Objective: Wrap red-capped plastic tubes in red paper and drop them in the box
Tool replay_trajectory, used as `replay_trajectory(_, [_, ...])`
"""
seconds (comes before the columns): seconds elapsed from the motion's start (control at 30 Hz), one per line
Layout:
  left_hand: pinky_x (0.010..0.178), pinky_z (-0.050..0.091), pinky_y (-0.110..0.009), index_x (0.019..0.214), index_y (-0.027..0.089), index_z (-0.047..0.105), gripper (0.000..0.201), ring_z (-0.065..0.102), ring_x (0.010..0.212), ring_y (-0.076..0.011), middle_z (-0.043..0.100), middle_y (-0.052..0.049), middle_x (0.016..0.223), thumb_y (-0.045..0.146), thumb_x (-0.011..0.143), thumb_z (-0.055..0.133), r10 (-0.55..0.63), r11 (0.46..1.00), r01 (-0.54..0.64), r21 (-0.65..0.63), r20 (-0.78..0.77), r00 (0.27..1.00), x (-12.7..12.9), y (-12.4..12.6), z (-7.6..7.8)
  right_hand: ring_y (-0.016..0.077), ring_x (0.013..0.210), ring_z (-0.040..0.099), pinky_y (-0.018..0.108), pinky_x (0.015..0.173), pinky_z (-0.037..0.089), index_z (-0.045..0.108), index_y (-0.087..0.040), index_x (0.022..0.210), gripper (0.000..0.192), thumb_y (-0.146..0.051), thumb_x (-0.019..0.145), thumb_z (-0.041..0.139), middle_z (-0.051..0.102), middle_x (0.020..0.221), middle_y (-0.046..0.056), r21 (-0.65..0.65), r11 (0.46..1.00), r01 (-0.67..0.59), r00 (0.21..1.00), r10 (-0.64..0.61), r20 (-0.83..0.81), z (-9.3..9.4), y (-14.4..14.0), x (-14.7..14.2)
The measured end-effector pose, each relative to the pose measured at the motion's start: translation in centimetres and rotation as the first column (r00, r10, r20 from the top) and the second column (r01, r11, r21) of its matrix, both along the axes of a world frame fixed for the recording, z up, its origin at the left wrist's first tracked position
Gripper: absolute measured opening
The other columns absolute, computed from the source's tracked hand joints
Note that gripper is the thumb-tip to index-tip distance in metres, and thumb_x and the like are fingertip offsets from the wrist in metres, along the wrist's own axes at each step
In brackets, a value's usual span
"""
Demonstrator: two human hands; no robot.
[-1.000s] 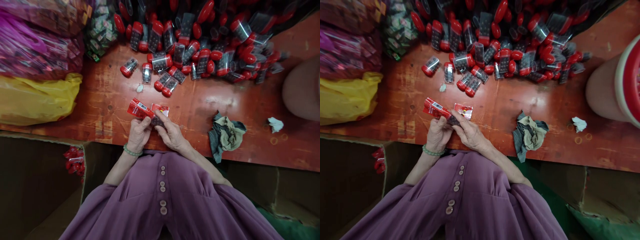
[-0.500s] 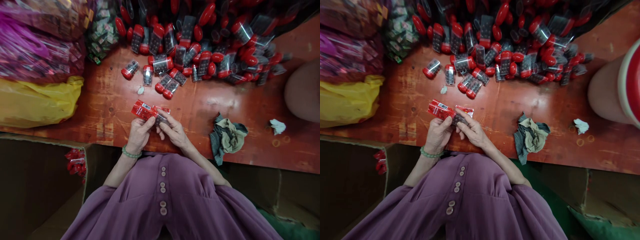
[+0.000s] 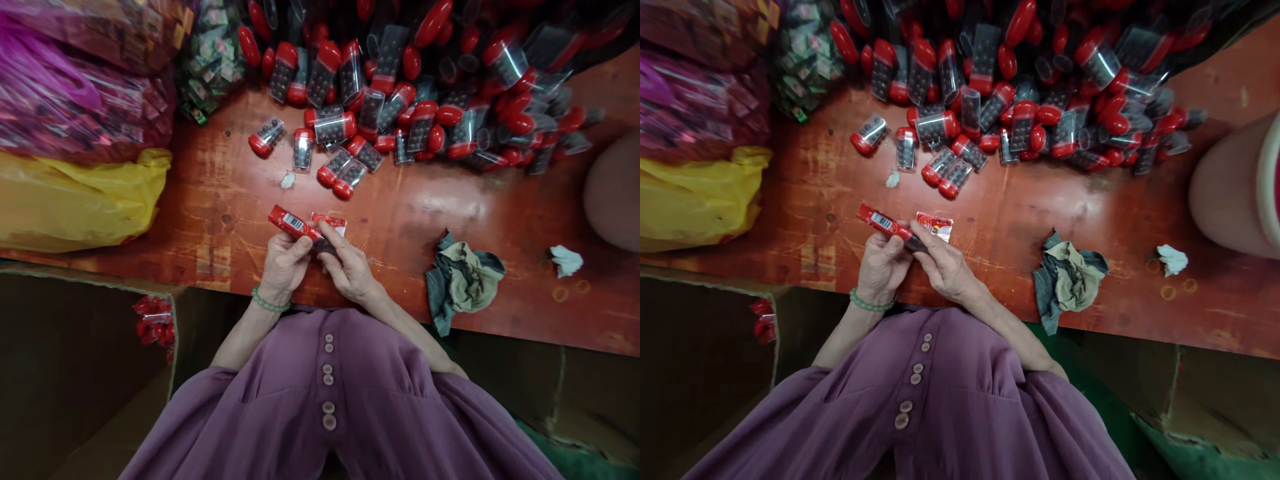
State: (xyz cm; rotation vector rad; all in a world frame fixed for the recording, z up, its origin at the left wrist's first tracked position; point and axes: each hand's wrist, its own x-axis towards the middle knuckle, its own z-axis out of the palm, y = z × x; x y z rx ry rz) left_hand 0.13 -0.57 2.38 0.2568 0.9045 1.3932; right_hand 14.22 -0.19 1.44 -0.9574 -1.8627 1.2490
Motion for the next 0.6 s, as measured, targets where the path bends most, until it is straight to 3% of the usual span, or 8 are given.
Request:
replay_trajectory(0.1, [0.046, 0.056, -0.026, 0.069, 0.015, 0.069, 0.034, 0.057, 0.041, -0.0114, 0.062, 0.002, 0.052, 0.044, 0.067, 0.087, -0.132, 0.991, 0.132, 0.02, -0.008, 0.991, 0.22, -0.28, 0.25, 0.0072, 0.055, 0.057, 0.022, 0.057, 0.056, 0.028, -0.03, 0.157, 0.054, -0.036, 0.104, 0.041, 0.066, 0.089, 0.0, -0.305, 0.95, -0.07, 0.98, 0.009, -0.196, 0.13, -0.09, -0.06])
replay_trajectory(0.2, [0.041, 0.053, -0.026, 0.063, 0.014, 0.064, 0.038, 0.056, 0.038, -0.012, 0.058, 0.002, 0.049, 0.045, 0.071, 0.084, -0.168, 0.986, 0.169, 0.015, -0.017, 0.986, 0.21, -0.43, 0.43, 0.0053, 0.052, 0.052, 0.019, 0.052, 0.05, 0.032, -0.03, 0.155, 0.055, -0.038, 0.102, 0.046, 0.059, 0.081, -0.004, -0.419, 0.899, -0.124, 0.951, -0.013, -0.308, 0.04, 0.11, -0.21])
replay_trajectory(0.43, [0.053, 0.057, -0.025, 0.073, 0.016, 0.069, 0.037, 0.064, 0.053, -0.0123, 0.068, 0.0, 0.063, 0.046, 0.065, 0.088, 0.032, 0.999, -0.032, 0.01, -0.072, 0.997, -0.1, -0.24, 0.24, 0.0064, 0.053, 0.051, 0.022, 0.055, 0.053, 0.035, -0.028, 0.153, 0.053, -0.041, 0.102, 0.045, 0.06, 0.085, -0.002, -0.35, 0.935, -0.063, 0.968, -0.028, -0.249, -0.31, 0.45, -0.64])
replay_trajectory(0.6, [0.066, 0.056, -0.02, 0.072, 0.018, 0.074, 0.035, 0.066, 0.062, -0.0086, 0.074, 0.002, 0.071, 0.038, 0.054, 0.095, 0.107, 0.992, -0.111, -0.063, -0.066, 0.992, 0.03, 0.22, -0.45, 0.0111, 0.067, 0.061, 0.031, 0.071, 0.061, 0.037, -0.027, 0.152, 0.051, -0.037, 0.103, 0.042, 0.067, 0.114, 0.007, -0.148, 0.989, -0.008, 1.0, 0.004, -0.03, -0.16, 0.44, -0.35])
